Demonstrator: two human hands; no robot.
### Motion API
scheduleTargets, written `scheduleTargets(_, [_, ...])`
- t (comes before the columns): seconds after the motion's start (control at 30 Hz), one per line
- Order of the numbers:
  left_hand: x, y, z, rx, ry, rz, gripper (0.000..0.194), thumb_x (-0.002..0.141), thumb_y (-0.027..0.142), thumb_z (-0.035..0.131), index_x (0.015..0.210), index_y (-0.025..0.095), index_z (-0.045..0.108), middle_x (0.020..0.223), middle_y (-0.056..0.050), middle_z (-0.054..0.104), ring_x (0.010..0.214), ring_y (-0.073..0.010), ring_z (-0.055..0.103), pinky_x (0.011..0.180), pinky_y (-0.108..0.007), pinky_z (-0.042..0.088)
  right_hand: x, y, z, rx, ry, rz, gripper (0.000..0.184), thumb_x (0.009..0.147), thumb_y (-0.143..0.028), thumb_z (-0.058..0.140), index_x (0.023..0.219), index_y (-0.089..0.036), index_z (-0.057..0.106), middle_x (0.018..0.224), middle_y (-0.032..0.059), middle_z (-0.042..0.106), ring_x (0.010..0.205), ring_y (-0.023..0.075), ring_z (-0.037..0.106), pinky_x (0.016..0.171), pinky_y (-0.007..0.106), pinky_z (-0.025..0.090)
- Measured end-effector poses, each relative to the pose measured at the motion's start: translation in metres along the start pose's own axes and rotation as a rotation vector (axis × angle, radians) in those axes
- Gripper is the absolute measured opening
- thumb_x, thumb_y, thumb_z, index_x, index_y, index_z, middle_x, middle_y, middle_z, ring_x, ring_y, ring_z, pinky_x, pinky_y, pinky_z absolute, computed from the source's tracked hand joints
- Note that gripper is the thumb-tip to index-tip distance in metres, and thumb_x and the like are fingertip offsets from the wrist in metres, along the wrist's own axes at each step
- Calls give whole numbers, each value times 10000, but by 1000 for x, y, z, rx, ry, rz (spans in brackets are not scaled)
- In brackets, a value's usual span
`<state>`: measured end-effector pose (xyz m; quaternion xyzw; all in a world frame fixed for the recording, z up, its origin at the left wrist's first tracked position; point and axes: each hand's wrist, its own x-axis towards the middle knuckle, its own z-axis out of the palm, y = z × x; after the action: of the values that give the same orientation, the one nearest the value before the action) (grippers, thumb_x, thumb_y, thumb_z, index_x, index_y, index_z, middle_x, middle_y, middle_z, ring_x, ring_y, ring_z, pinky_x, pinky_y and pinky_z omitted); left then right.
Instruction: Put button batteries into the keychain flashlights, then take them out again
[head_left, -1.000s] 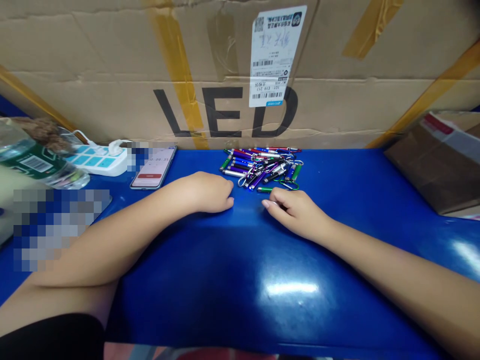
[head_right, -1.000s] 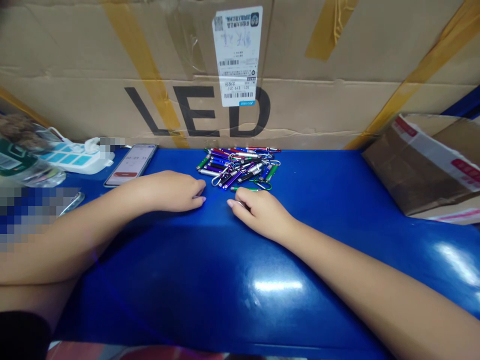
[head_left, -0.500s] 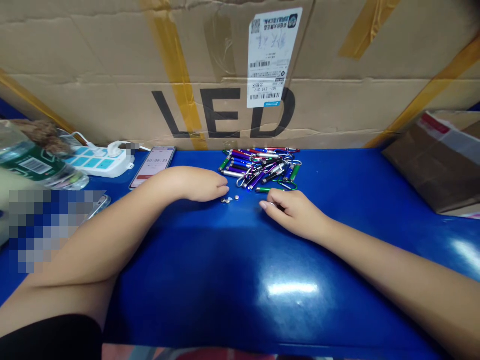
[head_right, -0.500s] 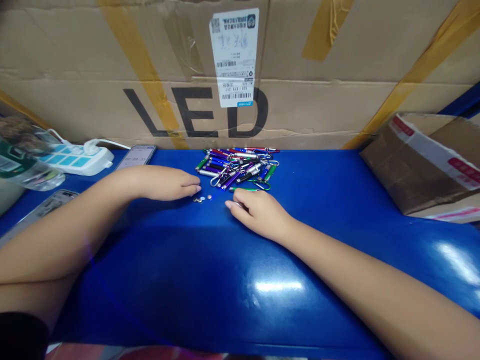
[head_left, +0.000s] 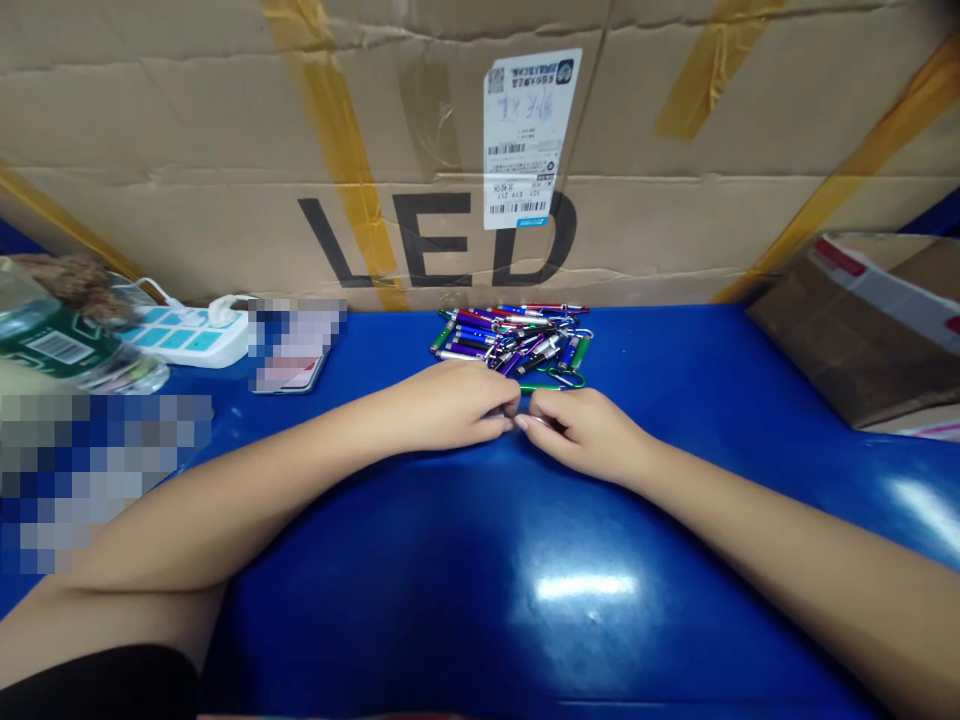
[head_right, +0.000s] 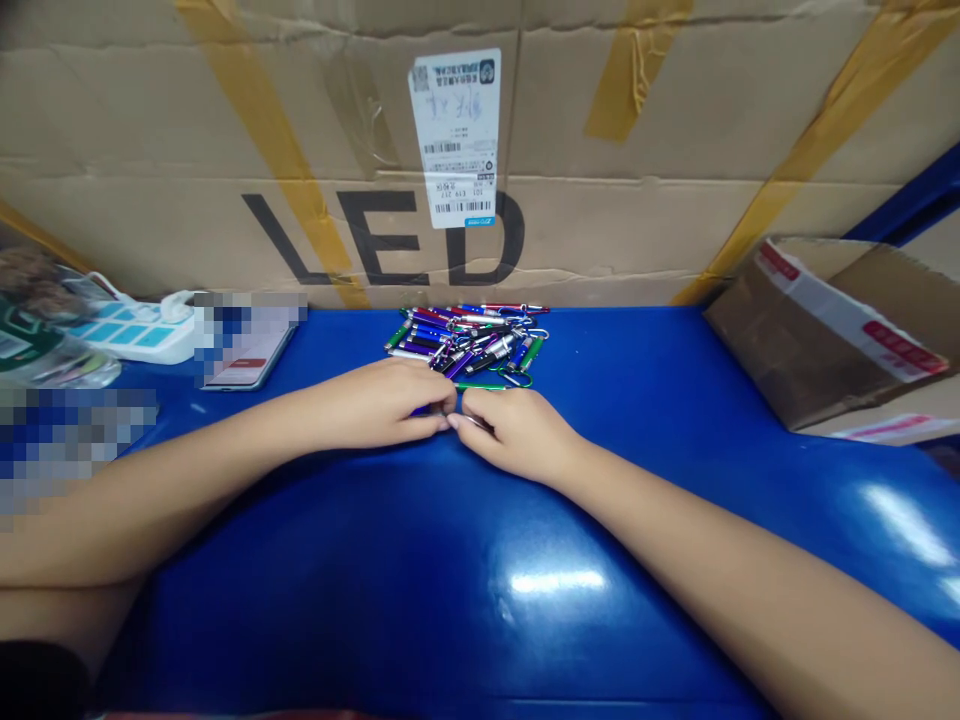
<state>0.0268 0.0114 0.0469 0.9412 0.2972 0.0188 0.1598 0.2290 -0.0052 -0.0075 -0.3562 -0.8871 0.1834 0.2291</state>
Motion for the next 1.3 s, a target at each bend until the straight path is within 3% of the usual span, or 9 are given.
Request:
scheduleTargets(0.07, [4,-3,4,11,61,-42,165,893,271,508,838,166,623,820,-33,660,764,-168,586,686,-267,411,0,1,0,-4,15,-6,285,894,-316,457,638,-209,390,531,-57,417,476,87,383,509,233,271])
scheduleTargets(0.17, [11,-11,5,140,192,-224,167,900,292,518,900,159,620,928,-63,660,882,-214,597,751,-308,442,1,1,1,-11,16,5,301,902,-332,450,634,-204,394,536,-50,428,486,88,394,513,235,260])
scheduleTargets(0.23, [15,-16,6,244,200,-314,200,884,334,548,927,150,616,966,-89,650,926,-251,592,761,-338,456,1,1,0,-10,6,25,306,902,-332,448,630,-203,392,537,-47,430,491,89,397,518,238,254])
scheduleTargets(0.57, [22,-5,16,445,154,-331,253,869,325,531,909,109,656,978,-132,613,926,-303,579,760,-394,482,0,0,1,-82,18,13,290,901,-325,469,647,-192,427,579,-30,475,529,97,435,533,241,261])
scheduleTargets(0.7, [26,-9,16,395,204,-354,248,889,278,483,891,101,656,964,-131,625,902,-274,594,768,-372,476,1,-2,2,-169,0,-26,262,910,-295,461,672,-186,474,627,-17,504,577,108,461,542,247,274])
scheduleTargets(0.87, [23,-24,-1,171,448,-377,258,926,319,462,905,136,642,896,-79,657,839,-208,602,736,-311,445,2,-4,-1,-297,2,-47,280,936,-331,442,730,-174,549,746,18,554,643,123,486,542,257,286])
scheduleTargets(0.97, [17,-27,-14,8,541,-398,325,946,372,425,792,159,615,747,-21,631,712,-156,564,661,-270,401,3,-5,-3,-344,-22,-13,301,946,-348,433,752,-167,575,777,29,568,636,123,490,534,263,290])
scheduleTargets(1.1, [11,-22,-22,-138,555,-466,432,948,440,388,639,167,514,567,29,492,565,-114,450,560,-240,330,4,-7,-4,-379,-33,17,304,944,-357,435,779,-157,595,803,44,588,649,135,518,543,274,317])
scheduleTargets(1.3, [8,-10,-19,-188,482,-412,436,944,461,370,662,167,525,616,20,540,597,-119,478,570,-238,333,2,-5,-2,-307,49,65,265,930,-337,454,758,-166,562,764,46,575,675,161,536,592,286,368])
